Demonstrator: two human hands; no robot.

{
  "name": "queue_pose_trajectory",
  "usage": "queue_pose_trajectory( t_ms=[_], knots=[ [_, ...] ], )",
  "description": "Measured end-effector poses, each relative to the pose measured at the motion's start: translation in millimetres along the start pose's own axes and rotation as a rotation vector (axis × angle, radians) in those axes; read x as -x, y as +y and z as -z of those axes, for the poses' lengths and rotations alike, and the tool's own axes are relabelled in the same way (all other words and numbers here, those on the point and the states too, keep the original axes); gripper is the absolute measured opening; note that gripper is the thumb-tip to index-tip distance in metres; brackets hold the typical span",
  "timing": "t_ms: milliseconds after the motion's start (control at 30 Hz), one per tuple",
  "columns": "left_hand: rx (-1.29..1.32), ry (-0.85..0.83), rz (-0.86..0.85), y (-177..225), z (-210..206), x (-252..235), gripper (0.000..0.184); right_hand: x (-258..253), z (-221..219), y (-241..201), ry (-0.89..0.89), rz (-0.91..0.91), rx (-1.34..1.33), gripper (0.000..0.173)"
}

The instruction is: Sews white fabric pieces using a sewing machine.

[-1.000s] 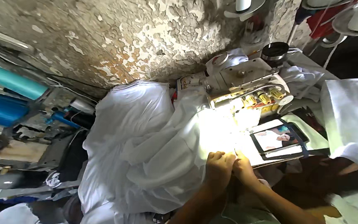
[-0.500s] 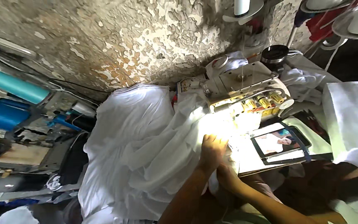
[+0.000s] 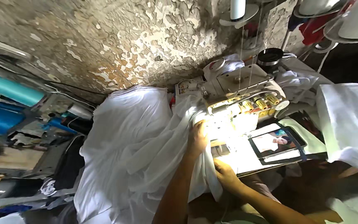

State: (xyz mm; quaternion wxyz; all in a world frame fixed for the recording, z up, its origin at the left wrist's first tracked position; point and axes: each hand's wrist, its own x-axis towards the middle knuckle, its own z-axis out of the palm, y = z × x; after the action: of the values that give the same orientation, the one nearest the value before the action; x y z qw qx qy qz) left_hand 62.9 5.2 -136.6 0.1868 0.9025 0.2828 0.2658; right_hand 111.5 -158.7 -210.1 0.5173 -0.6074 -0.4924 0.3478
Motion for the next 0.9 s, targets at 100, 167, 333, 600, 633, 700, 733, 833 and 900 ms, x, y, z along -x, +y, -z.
queue_pose_trajectory(
  t_ms=[100,167,333,600,633,700,733,833,900],
  knots=[
    [0.015,0.035,0.067,2.1,2.6,-5.0,0.033,-4.7,5.3,-6.1,0.007,-0.058,-0.122,0.027],
    [0.012,0.074,0.095,3.1,2.9,-0.9,0.032,-8.7,9.6,-10.4,0.020,-0.104,-0.219,0.028],
    [0.196,0.183,0.235,16.6,10.2,37.5,0.018,-27.5,21.6,-29.2,0.041,-0.235,-0.449,0.036],
    [0.597,0.119,0.204,69.9,-10.1,117.3,0.020,-36.9,43.8,-55.9,0.286,-0.502,-0.840,0.017],
    [0.658,0.066,0.164,74.1,-10.7,123.3,0.020,-36.6,48.3,-57.0,0.375,-0.505,-0.849,0.014],
    [0.692,0.013,0.099,79.5,-5.5,130.7,0.018,-38.4,60.1,-56.0,0.489,-0.456,-0.825,0.010],
    [0.669,0.016,0.088,79.1,0.6,133.6,0.017,-40.1,64.6,-52.6,0.525,-0.422,-0.823,0.011],
    [0.436,0.184,0.197,55.1,30.1,143.2,0.023,-40.6,65.8,-49.3,0.566,-0.360,-0.808,0.015],
    [0.155,0.342,0.355,15.4,58.6,156.3,0.034,-27.1,60.0,-53.0,0.474,-0.315,-0.724,0.012]
  ],
)
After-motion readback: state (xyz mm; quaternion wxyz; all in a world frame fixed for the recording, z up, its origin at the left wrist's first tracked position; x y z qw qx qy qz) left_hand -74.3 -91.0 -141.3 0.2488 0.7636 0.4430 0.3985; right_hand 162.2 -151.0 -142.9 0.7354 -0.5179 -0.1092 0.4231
